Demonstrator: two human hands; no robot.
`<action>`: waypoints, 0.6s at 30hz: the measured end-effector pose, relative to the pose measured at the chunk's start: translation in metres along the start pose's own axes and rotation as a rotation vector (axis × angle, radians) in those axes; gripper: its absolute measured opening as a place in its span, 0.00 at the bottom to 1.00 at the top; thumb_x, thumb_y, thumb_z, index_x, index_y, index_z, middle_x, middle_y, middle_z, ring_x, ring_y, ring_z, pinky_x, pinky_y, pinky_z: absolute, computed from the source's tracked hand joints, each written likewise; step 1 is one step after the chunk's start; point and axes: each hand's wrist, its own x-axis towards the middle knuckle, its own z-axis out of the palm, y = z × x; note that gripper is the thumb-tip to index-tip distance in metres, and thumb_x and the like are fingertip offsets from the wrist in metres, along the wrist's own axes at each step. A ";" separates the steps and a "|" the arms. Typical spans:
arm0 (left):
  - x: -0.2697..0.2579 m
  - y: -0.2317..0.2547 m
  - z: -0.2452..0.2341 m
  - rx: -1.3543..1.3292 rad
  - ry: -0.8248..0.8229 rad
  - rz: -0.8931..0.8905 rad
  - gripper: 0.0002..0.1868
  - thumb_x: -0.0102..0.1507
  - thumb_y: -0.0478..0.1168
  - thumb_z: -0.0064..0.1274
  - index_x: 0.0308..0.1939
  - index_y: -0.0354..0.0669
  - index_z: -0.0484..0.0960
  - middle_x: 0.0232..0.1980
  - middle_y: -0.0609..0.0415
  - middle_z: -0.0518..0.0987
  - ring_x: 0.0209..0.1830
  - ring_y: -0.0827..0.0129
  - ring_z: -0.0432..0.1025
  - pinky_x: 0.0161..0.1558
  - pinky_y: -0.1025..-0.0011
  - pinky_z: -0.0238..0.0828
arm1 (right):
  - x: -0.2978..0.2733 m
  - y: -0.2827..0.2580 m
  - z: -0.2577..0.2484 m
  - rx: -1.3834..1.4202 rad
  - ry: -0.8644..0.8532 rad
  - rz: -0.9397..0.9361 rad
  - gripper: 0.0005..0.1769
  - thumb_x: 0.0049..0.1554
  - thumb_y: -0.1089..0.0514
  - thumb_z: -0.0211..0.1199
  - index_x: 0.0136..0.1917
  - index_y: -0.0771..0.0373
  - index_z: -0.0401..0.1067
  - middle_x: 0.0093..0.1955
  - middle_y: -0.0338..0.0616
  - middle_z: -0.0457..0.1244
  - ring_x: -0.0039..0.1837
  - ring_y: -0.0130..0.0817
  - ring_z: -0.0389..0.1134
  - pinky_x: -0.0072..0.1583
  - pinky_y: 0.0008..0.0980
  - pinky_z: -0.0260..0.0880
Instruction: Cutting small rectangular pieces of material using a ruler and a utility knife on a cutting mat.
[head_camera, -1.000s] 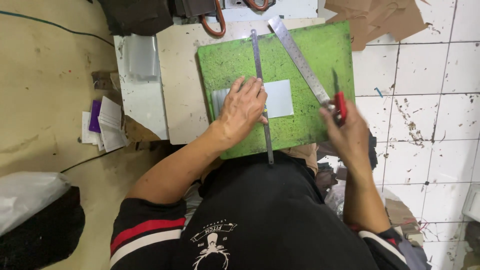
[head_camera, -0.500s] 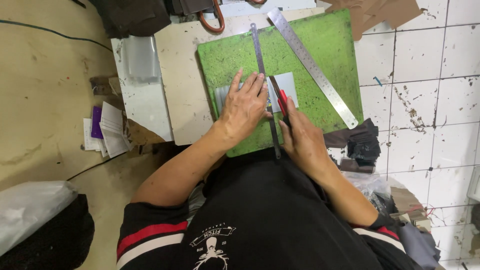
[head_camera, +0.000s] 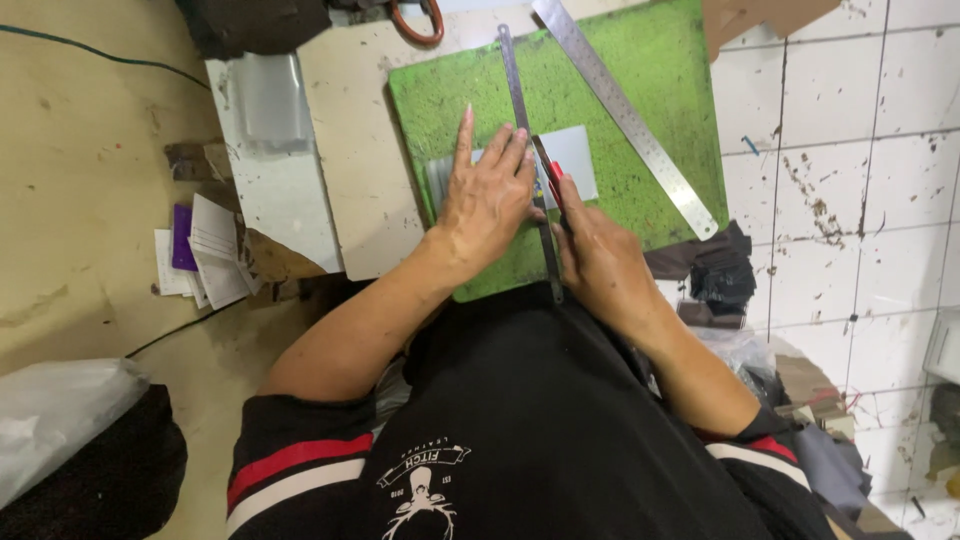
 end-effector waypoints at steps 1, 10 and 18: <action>0.001 -0.002 0.008 -0.005 -0.009 0.004 0.37 0.56 0.60 0.69 0.59 0.38 0.83 0.65 0.39 0.78 0.72 0.50 0.68 0.76 0.32 0.25 | -0.005 0.001 0.001 0.003 -0.005 0.009 0.32 0.65 0.60 0.58 0.79 0.70 0.56 0.45 0.63 0.69 0.45 0.63 0.73 0.40 0.52 0.72; 0.003 -0.005 0.025 0.147 -0.157 -0.018 0.44 0.58 0.75 0.51 0.67 0.50 0.75 0.78 0.48 0.67 0.80 0.53 0.57 0.74 0.29 0.19 | -0.081 -0.006 0.007 0.070 0.083 -0.169 0.36 0.68 0.66 0.54 0.83 0.72 0.41 0.53 0.62 0.67 0.49 0.55 0.67 0.67 0.51 0.62; 0.003 -0.002 0.016 0.151 -0.135 -0.016 0.42 0.58 0.72 0.54 0.65 0.49 0.77 0.76 0.47 0.70 0.79 0.51 0.58 0.74 0.28 0.22 | -0.074 -0.020 -0.047 0.130 -0.166 0.065 0.37 0.64 0.59 0.55 0.83 0.53 0.47 0.74 0.57 0.62 0.59 0.54 0.73 0.54 0.49 0.74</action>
